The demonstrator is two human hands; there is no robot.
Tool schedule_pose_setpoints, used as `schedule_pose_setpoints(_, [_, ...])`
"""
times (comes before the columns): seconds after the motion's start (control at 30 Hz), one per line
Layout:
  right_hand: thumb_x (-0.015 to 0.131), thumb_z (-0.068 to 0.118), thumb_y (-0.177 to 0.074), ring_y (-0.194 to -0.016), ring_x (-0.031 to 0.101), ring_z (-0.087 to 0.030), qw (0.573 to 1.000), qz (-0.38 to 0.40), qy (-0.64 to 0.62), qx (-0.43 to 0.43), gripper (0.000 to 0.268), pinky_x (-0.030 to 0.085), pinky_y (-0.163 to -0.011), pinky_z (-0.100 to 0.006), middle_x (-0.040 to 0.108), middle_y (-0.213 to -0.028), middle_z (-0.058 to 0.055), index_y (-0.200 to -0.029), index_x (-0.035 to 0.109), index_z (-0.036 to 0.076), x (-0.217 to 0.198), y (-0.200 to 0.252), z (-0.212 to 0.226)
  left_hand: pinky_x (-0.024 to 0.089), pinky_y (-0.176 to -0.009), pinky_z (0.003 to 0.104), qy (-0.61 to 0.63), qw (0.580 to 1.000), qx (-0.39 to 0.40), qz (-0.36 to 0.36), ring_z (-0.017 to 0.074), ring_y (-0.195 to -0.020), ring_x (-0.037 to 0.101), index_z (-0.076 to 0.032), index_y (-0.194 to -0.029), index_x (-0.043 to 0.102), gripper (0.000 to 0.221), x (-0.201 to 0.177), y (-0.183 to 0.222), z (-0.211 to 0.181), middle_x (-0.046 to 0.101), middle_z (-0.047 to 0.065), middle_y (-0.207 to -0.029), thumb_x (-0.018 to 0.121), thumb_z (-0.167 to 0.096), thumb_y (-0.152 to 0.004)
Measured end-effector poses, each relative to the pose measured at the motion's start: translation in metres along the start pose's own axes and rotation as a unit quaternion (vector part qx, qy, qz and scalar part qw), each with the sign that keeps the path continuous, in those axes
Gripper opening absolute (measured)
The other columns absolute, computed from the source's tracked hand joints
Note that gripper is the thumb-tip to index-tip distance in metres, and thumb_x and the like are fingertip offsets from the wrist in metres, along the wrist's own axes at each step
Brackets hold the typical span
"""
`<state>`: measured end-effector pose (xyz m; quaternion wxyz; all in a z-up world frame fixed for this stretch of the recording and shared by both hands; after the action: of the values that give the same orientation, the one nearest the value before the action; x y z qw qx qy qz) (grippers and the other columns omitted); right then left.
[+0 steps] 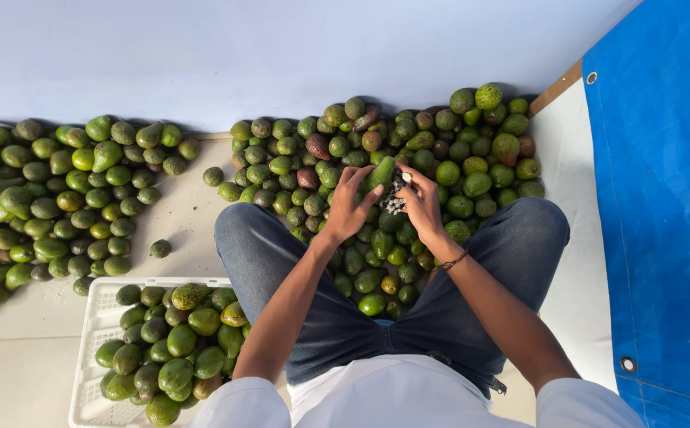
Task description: The person sits cross-legged on the floor and wipes individual avocados with a checkered cloth, picking them from a large pile and placing them into a white plastic crate. The person repeats this process for several avocados.
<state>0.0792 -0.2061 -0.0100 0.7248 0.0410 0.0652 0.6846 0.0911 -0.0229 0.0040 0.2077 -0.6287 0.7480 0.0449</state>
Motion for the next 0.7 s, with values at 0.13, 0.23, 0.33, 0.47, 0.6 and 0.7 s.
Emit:
schedule_pose_setpoints(0.13, [0.068,0.007,-0.093,-0.113,0.077,-0.035,0.999,-0.022,-0.029,0.02,0.062,0.075,-0.079,-0.053,0.077,-0.141,-0.022,-0.152,0.082,0.023,-0.008,-0.004,-0.003,0.062,-0.102,0.055,0.048,0.998,-0.028,0.022,0.0435,-0.119,0.073,0.0,-0.158,0.07,0.055,-0.006,0.006,-0.009,0.066,0.022,-0.133,0.072,-0.041,-0.12])
schedule_pose_setpoints(0.23, [0.067,0.009,-0.092,-0.112,0.076,-0.029,0.997,-0.042,-0.055,0.036,0.063,0.076,-0.085,-0.049,0.076,-0.138,-0.018,-0.152,0.081,0.023,-0.014,-0.002,0.012,0.065,-0.098,0.05,0.156,0.985,-0.057,0.036,0.0312,-0.115,0.071,0.0,-0.155,0.072,0.055,0.0,0.011,0.008,0.067,0.018,-0.125,0.074,-0.042,-0.12])
schedule_pose_setpoints(0.33, [0.067,0.009,-0.095,-0.111,0.076,-0.028,0.996,-0.058,-0.063,0.039,0.059,0.076,-0.087,-0.049,0.076,-0.136,-0.017,-0.151,0.082,0.023,-0.024,0.0,0.014,0.068,-0.098,0.057,0.277,0.953,-0.116,-0.025,0.0358,-0.12,0.078,-0.006,-0.153,0.076,0.05,-0.019,0.024,0.01,0.075,0.019,-0.13,0.075,-0.042,-0.119])
schedule_pose_setpoints(0.47, [0.068,0.005,-0.098,-0.113,0.078,-0.03,0.993,-0.062,-0.083,0.053,0.06,0.075,-0.09,-0.053,0.077,-0.139,-0.019,-0.156,0.077,0.018,-0.035,0.003,0.005,0.073,-0.089,0.049,0.449,0.866,-0.124,-0.183,0.0275,-0.108,0.08,-0.007,-0.145,0.076,0.047,-0.103,0.059,-0.022,0.077,0.015,-0.126,0.072,-0.043,-0.115])
schedule_pose_setpoints(0.6, [0.067,0.002,-0.098,-0.114,0.079,-0.028,0.994,-0.047,-0.079,0.062,0.06,0.074,-0.091,-0.055,0.079,-0.135,-0.017,-0.156,0.077,0.015,-0.043,0.002,-0.005,0.071,-0.062,0.045,0.499,0.801,-0.036,-0.328,0.0326,-0.09,0.085,-0.017,-0.142,0.067,0.045,-0.216,0.124,-0.001,0.081,0.021,-0.127,0.067,-0.054,-0.115])
schedule_pose_setpoints(0.7, [0.073,0.0,-0.096,-0.103,0.079,-0.03,0.991,-0.068,-0.084,0.082,0.06,0.074,-0.088,-0.06,0.079,-0.13,-0.014,-0.154,0.076,0.016,-0.05,0.0,-0.021,0.058,-0.056,0.035,0.413,0.774,-0.072,-0.474,0.0267,-0.071,0.072,-0.025,-0.134,0.06,0.038,-0.286,0.212,0.038,0.077,0.018,-0.121,0.059,-0.06,-0.119])
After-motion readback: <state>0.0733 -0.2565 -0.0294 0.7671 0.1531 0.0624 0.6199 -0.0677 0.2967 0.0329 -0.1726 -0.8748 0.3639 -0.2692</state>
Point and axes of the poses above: each hand's wrist, its own y-axis away from the middle knuckle, its own x-axis out of the palm, z = x × y, the point moved 10 cm from there along -y, towards the middle knuckle
